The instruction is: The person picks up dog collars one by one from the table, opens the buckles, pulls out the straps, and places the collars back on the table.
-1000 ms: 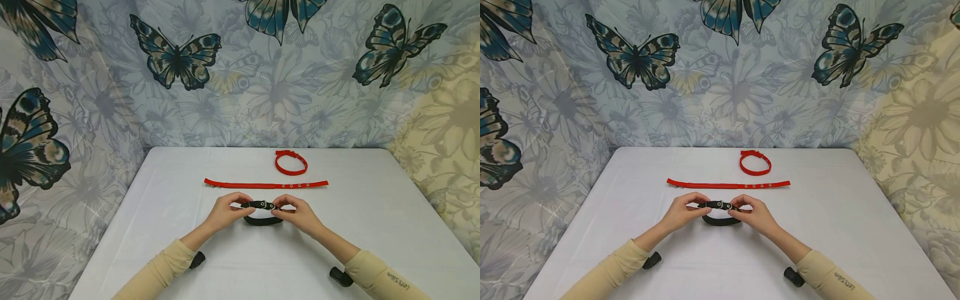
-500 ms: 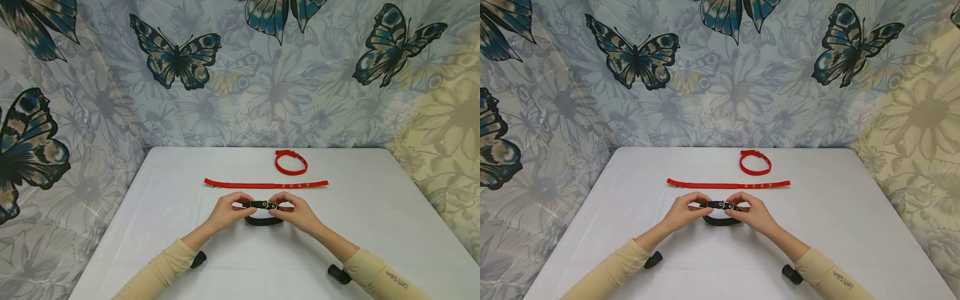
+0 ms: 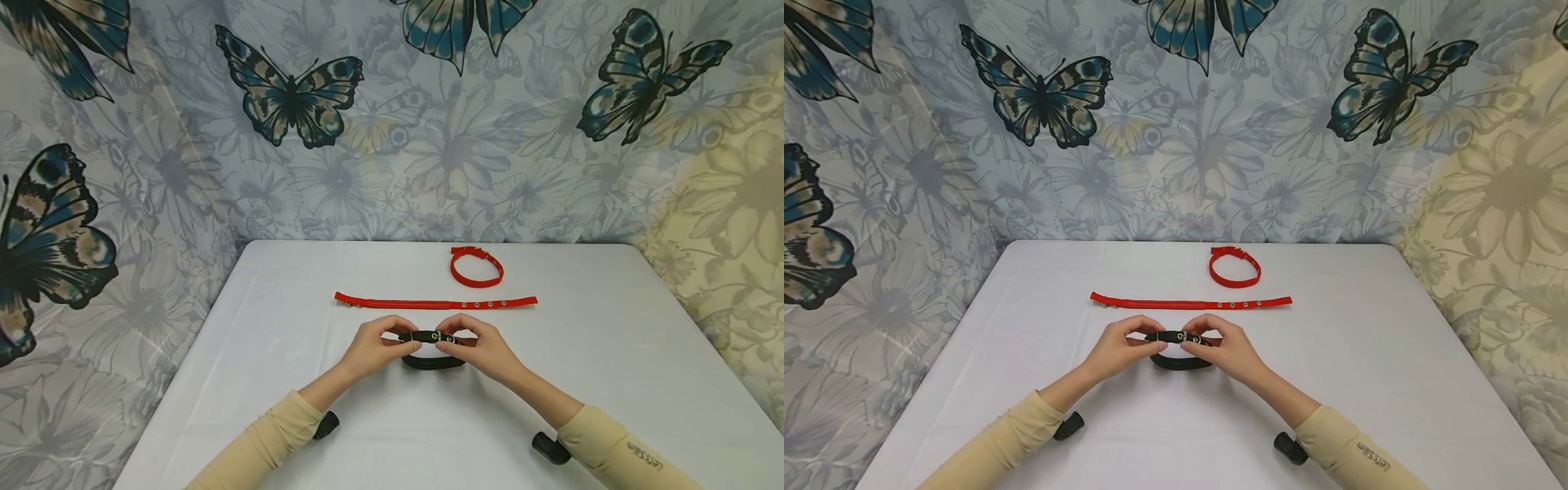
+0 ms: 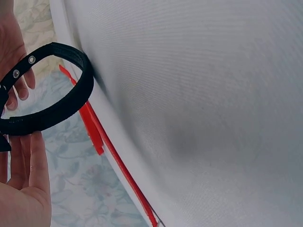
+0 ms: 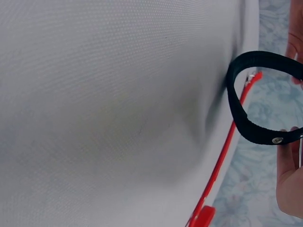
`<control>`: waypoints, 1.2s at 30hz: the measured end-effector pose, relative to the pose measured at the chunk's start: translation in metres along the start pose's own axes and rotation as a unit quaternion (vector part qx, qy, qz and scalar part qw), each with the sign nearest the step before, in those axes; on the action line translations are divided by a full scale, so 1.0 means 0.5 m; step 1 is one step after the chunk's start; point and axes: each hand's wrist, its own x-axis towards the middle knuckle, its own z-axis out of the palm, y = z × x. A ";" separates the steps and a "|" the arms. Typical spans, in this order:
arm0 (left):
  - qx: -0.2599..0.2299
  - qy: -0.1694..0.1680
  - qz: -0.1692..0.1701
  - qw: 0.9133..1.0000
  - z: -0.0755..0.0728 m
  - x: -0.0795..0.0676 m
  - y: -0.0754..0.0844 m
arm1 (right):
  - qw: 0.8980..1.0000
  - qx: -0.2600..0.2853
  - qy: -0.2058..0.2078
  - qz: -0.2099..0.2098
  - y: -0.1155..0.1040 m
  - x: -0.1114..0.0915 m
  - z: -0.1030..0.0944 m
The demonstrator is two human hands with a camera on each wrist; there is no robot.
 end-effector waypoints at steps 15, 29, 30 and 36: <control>0.004 0.006 0.032 0.999 0.009 0.003 0.012 | 1.000 0.005 -0.002 -0.006 0.001 -0.006 0.000; 0.037 0.006 0.046 0.998 0.013 0.008 0.014 | 1.000 -0.024 -0.001 -0.020 -0.005 0.004 0.001; 0.040 0.006 0.047 0.998 0.014 0.008 0.013 | 0.999 -0.025 -0.003 -0.024 -0.005 0.005 0.002; 0.045 0.000 0.050 0.998 0.017 0.008 0.013 | 0.999 -0.037 -0.008 -0.039 -0.007 0.009 0.007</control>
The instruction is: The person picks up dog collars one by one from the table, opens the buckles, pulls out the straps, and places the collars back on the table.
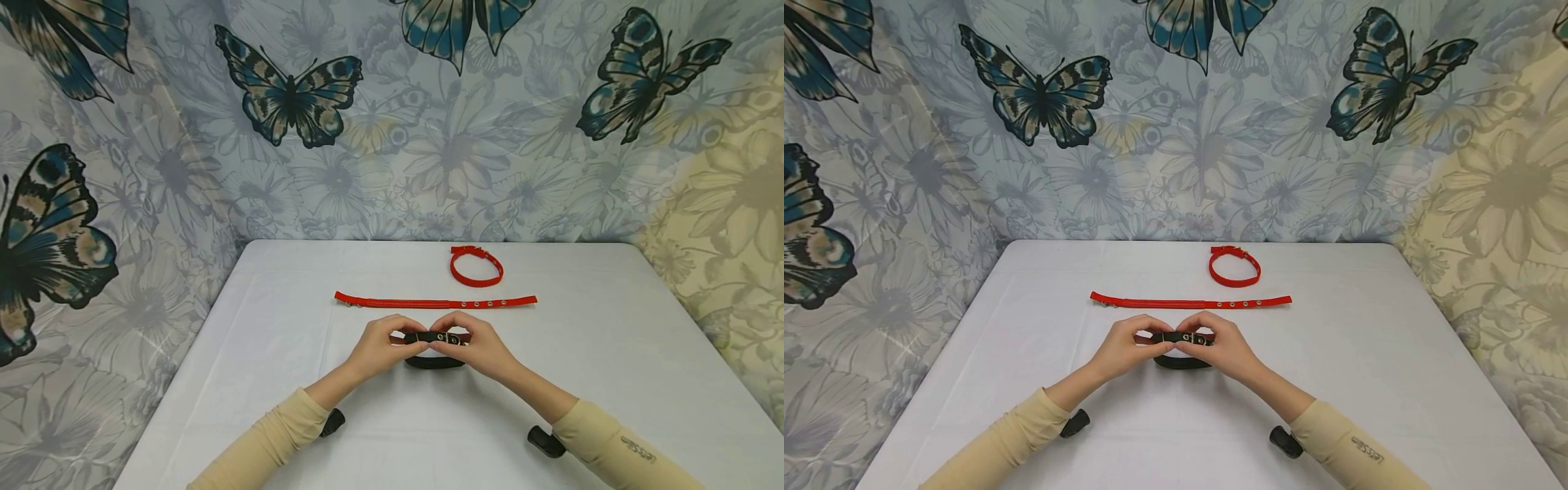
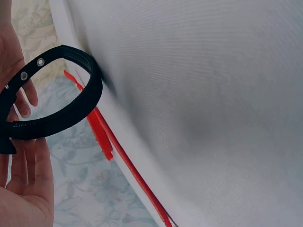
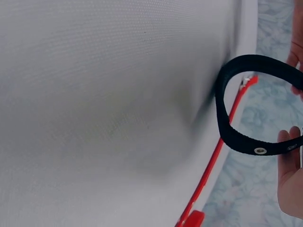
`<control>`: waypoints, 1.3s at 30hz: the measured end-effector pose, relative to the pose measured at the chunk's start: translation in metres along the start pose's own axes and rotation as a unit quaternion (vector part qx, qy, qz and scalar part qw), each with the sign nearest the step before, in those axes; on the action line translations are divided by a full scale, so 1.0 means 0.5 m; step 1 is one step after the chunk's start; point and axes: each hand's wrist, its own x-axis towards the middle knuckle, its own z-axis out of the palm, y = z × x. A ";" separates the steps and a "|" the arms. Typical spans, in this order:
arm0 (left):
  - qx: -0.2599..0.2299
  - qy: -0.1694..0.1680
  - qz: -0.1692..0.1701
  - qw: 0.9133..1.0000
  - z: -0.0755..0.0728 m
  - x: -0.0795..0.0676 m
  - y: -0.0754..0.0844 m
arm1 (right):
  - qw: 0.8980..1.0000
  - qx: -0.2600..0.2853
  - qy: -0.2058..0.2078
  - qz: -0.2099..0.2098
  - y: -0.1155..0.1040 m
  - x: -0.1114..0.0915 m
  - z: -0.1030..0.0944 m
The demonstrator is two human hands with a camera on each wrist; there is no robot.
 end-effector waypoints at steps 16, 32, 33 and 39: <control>-0.005 0.010 -0.008 1.000 -0.002 -0.006 -0.007 | 1.000 0.001 0.011 -0.008 -0.005 -0.003 0.006; -0.062 0.001 -0.038 0.997 -0.010 -0.012 0.007 | 0.999 0.041 0.008 -0.012 0.004 -0.004 0.011; -0.064 0.001 -0.039 0.997 -0.013 -0.013 0.016 | 0.999 0.044 0.006 -0.012 0.004 -0.004 0.011; -0.060 0.003 -0.061 0.996 -0.021 -0.015 0.040 | 0.998 0.061 -0.001 -0.019 0.017 -0.001 0.014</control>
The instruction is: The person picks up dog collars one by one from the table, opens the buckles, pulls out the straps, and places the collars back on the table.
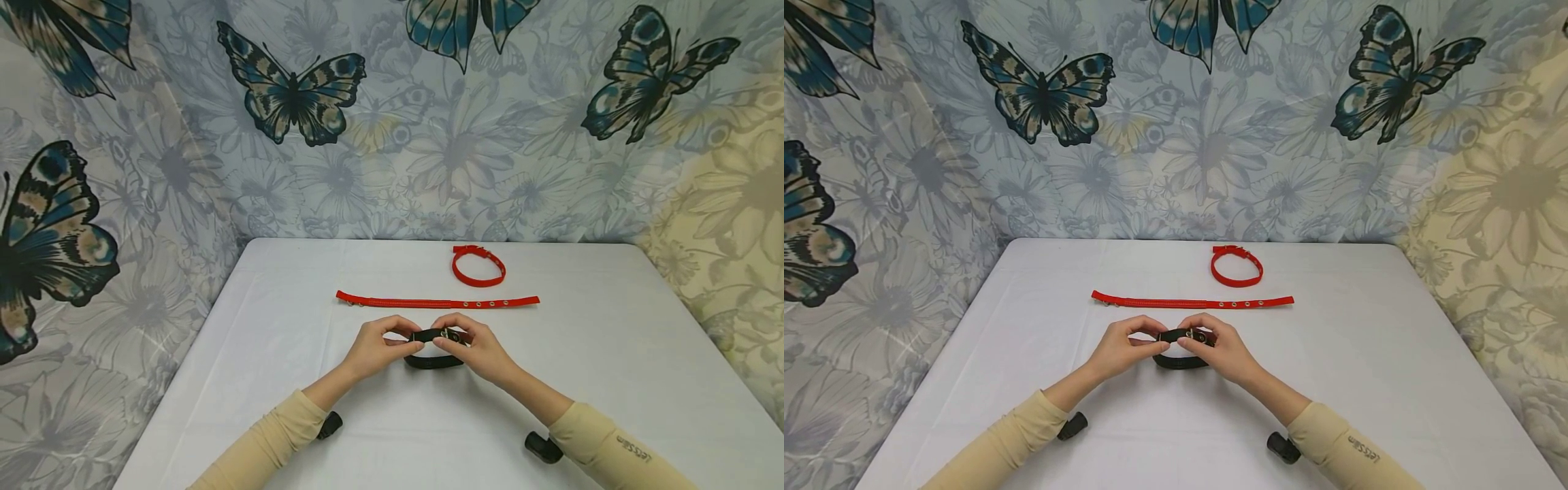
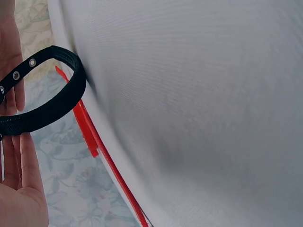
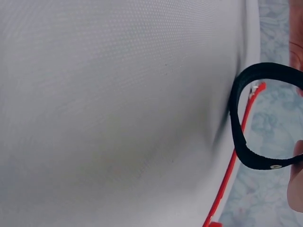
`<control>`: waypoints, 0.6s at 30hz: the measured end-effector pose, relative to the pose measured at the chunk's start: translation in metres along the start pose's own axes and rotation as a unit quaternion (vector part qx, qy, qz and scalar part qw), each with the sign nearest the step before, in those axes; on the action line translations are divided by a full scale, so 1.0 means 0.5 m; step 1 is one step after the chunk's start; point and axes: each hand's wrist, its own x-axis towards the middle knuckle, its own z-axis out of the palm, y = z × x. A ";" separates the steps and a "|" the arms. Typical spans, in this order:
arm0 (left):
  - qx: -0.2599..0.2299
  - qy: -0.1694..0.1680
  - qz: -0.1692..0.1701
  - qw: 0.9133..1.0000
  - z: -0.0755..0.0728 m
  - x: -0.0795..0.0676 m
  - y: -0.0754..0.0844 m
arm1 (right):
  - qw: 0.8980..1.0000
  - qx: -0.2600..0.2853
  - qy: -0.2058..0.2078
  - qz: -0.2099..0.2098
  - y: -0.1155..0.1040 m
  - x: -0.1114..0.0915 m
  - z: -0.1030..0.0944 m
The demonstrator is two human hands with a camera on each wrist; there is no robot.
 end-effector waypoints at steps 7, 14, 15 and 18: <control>-0.021 0.009 0.011 1.000 0.009 0.011 -0.054 | 1.000 -0.007 -0.004 -0.005 -0.003 0.001 -0.002; 0.001 0.010 0.054 0.998 0.011 0.009 -0.046 | 0.999 -0.042 -0.003 -0.027 -0.015 0.003 -0.008; 0.009 0.009 0.060 0.998 0.011 0.009 -0.044 | 0.998 -0.048 -0.003 -0.034 -0.016 0.004 -0.008; 0.030 0.004 0.074 0.997 0.012 0.010 -0.040 | 0.997 -0.064 -0.003 -0.049 -0.021 0.005 -0.004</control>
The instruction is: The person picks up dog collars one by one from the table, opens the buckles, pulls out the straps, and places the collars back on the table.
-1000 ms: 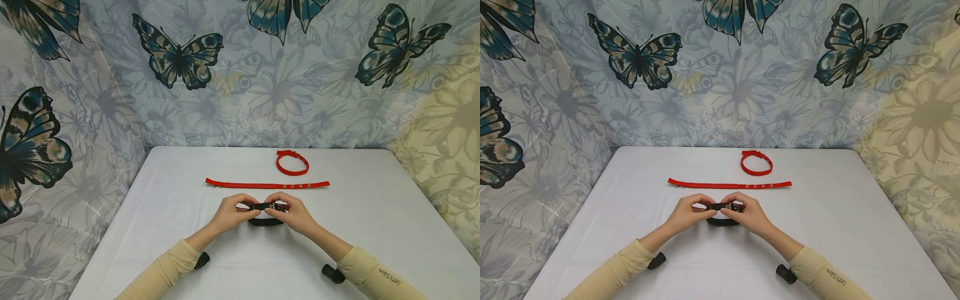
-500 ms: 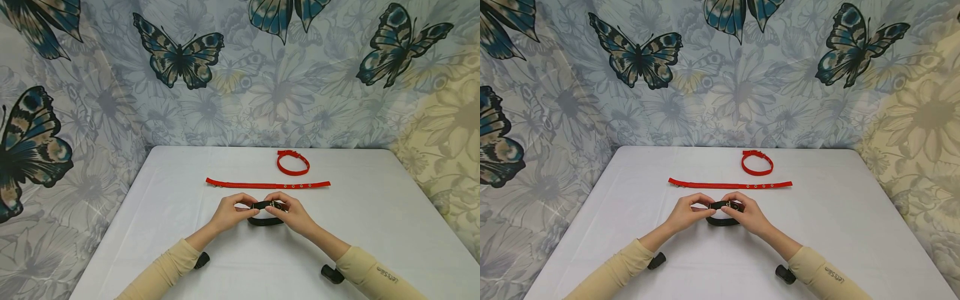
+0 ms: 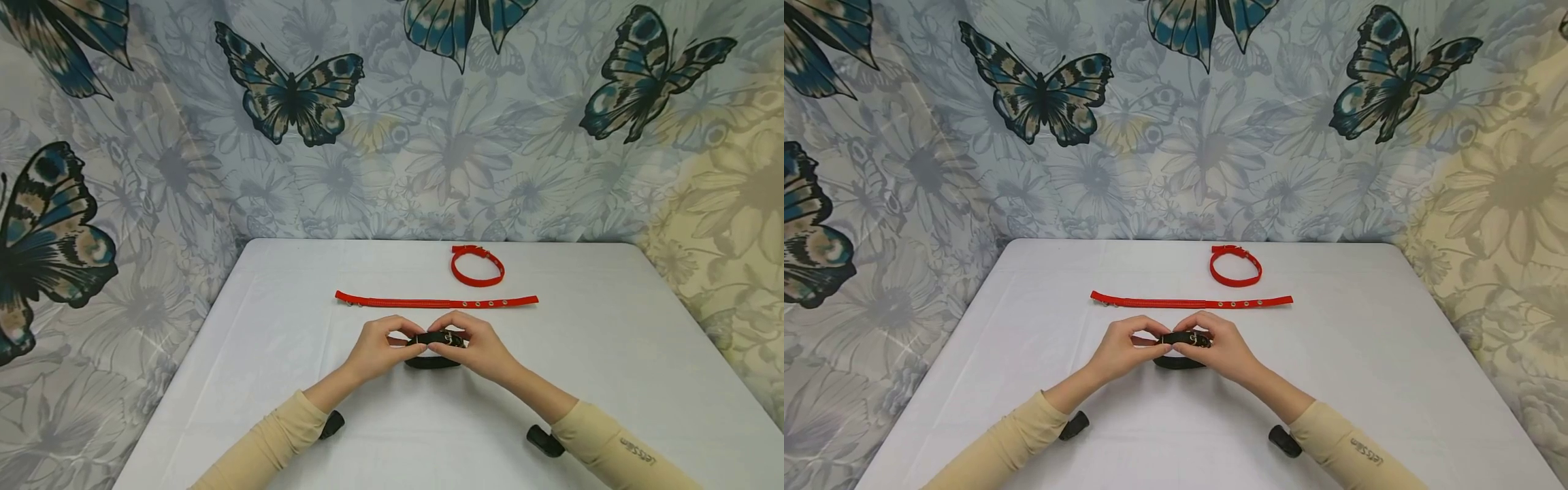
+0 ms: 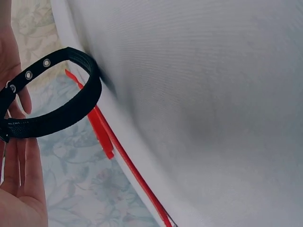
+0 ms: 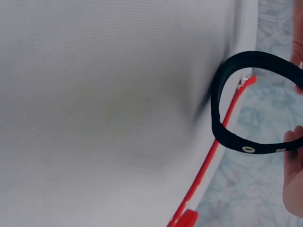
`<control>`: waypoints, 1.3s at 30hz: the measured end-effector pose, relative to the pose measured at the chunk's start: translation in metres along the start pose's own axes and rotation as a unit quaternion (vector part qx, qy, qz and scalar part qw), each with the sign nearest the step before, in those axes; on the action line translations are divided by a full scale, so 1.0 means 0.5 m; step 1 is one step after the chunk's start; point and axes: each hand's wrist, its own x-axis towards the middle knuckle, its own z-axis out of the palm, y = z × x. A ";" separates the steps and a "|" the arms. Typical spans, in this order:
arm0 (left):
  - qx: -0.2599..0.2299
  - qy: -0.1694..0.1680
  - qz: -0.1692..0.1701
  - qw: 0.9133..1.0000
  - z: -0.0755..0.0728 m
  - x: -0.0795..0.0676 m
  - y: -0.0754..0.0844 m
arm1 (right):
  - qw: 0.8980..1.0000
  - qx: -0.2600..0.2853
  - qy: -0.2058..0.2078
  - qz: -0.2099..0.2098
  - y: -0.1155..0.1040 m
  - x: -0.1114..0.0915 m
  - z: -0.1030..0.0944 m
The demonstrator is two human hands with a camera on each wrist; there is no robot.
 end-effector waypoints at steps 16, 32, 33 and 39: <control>0.009 0.004 -0.013 1.000 -0.001 -0.003 -0.008 | 0.997 -0.050 0.042 -0.039 -0.074 0.001 0.012; -0.022 0.024 -0.035 0.999 -0.002 -0.007 -0.028 | 0.999 0.014 0.045 -0.007 -0.038 0.004 0.014; -0.024 0.025 -0.038 0.999 -0.003 -0.007 -0.029 | 0.999 0.016 0.044 -0.003 -0.030 0.004 0.015; -0.035 0.025 -0.041 0.998 -0.005 -0.010 -0.019 | 0.999 0.029 0.036 0.015 -0.003 0.002 0.016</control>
